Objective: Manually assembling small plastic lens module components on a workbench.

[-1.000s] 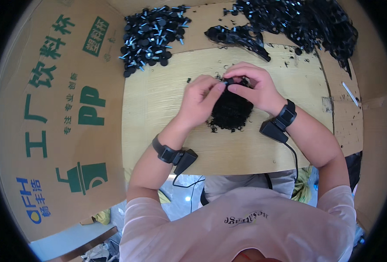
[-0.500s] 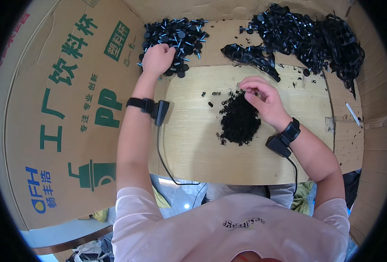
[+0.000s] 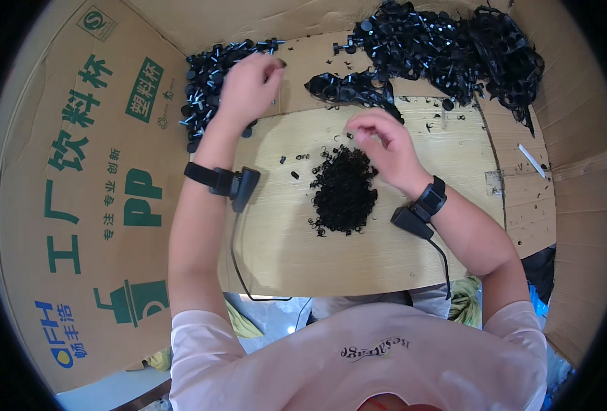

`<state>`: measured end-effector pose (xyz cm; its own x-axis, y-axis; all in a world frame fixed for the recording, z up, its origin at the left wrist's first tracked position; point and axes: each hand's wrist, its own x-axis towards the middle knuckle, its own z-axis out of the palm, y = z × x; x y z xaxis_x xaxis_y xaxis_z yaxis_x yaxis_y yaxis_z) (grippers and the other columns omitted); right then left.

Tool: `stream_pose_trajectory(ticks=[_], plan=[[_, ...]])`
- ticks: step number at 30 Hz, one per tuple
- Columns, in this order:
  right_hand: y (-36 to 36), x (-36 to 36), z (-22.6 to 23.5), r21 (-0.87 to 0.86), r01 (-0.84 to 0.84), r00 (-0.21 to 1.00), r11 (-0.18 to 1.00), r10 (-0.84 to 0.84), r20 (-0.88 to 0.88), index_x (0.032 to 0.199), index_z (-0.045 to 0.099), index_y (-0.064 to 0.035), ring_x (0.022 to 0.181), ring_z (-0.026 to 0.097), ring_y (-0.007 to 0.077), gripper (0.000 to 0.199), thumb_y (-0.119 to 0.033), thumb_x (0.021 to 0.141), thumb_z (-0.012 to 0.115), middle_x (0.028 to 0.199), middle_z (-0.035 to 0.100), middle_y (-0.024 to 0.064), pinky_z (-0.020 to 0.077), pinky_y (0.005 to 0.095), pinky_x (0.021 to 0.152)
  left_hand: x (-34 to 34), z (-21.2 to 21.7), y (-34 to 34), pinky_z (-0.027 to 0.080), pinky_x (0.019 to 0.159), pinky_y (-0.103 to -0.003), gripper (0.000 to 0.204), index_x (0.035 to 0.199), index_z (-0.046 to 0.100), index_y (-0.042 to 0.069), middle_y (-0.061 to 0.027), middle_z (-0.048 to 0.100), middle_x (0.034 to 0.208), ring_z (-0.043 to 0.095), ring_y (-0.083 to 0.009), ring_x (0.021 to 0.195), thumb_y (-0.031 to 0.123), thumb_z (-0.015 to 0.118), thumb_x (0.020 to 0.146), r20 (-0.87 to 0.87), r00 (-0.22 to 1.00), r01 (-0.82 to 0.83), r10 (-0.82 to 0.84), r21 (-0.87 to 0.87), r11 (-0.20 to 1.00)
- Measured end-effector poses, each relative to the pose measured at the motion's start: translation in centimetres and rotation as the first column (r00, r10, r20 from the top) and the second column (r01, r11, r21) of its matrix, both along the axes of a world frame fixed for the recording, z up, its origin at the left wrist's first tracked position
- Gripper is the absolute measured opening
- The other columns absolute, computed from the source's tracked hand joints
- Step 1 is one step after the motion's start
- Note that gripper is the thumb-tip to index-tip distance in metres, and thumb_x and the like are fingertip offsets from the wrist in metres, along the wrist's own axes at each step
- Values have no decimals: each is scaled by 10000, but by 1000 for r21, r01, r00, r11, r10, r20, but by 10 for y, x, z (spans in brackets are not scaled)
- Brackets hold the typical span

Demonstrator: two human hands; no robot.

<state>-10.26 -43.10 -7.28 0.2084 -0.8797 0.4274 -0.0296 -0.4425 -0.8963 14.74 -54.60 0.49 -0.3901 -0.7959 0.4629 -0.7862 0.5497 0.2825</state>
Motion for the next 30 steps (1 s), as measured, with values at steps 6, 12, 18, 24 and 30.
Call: stream_pose_trajectory(ticks=[6, 12, 18, 24, 30], plan=[[-54, -21, 4, 26, 241, 971, 970, -241, -1, 1057, 653, -7, 951, 584, 187, 179, -46, 885, 622, 1074, 612, 69, 468, 289, 852, -82, -23, -11, 527, 695, -324, 163, 1000, 697, 4, -146, 694, 866, 665, -238, 716, 91, 643, 873, -112, 966, 245, -234, 100, 964], [-73, -18, 2, -223, 157, 809, 962, -255, -529, 1102, 651, -21, 1050, 550, 349, 316, -81, 793, 686, 1097, 618, 147, 438, 404, 953, -86, -51, -22, 523, 690, -334, 198, 1013, 695, 17, -154, 679, 839, 658, -239, 719, 30, 650, 821, -162, 958, 274, -237, 271, 923], [-74, -27, -5, -291, 47, 777, 956, -218, -590, 1068, 672, -32, 954, 601, 334, 278, -47, 791, 660, 1010, 666, 141, 479, 399, 895, -79, -51, -14, 518, 680, -354, 191, 989, 697, 14, -143, 649, 830, 638, -275, 724, 21, 673, 799, -83, 929, 369, -360, 257, 893], [-65, -25, -9, -319, 93, 776, 943, -270, -570, 1021, 683, -16, 974, 602, 317, 200, -21, 826, 637, 1006, 662, 136, 485, 398, 888, -73, -58, -6, 518, 703, -385, 108, 924, 676, -8, -156, 629, 873, 623, -342, 766, 46, 664, 832, -69, 905, 424, -420, 59, 904], [-70, -27, -16, -346, -2, 747, 938, -229, -624, 1001, 686, -14, 952, 588, 327, 226, 33, 806, 584, 1015, 652, 132, 479, 397, 872, -68, -61, -8, 486, 758, -396, 88, 912, 635, 0, -148, 624, 885, 593, -342, 853, 49, 656, 842, -15, 899, 437, -437, -13, 900]])
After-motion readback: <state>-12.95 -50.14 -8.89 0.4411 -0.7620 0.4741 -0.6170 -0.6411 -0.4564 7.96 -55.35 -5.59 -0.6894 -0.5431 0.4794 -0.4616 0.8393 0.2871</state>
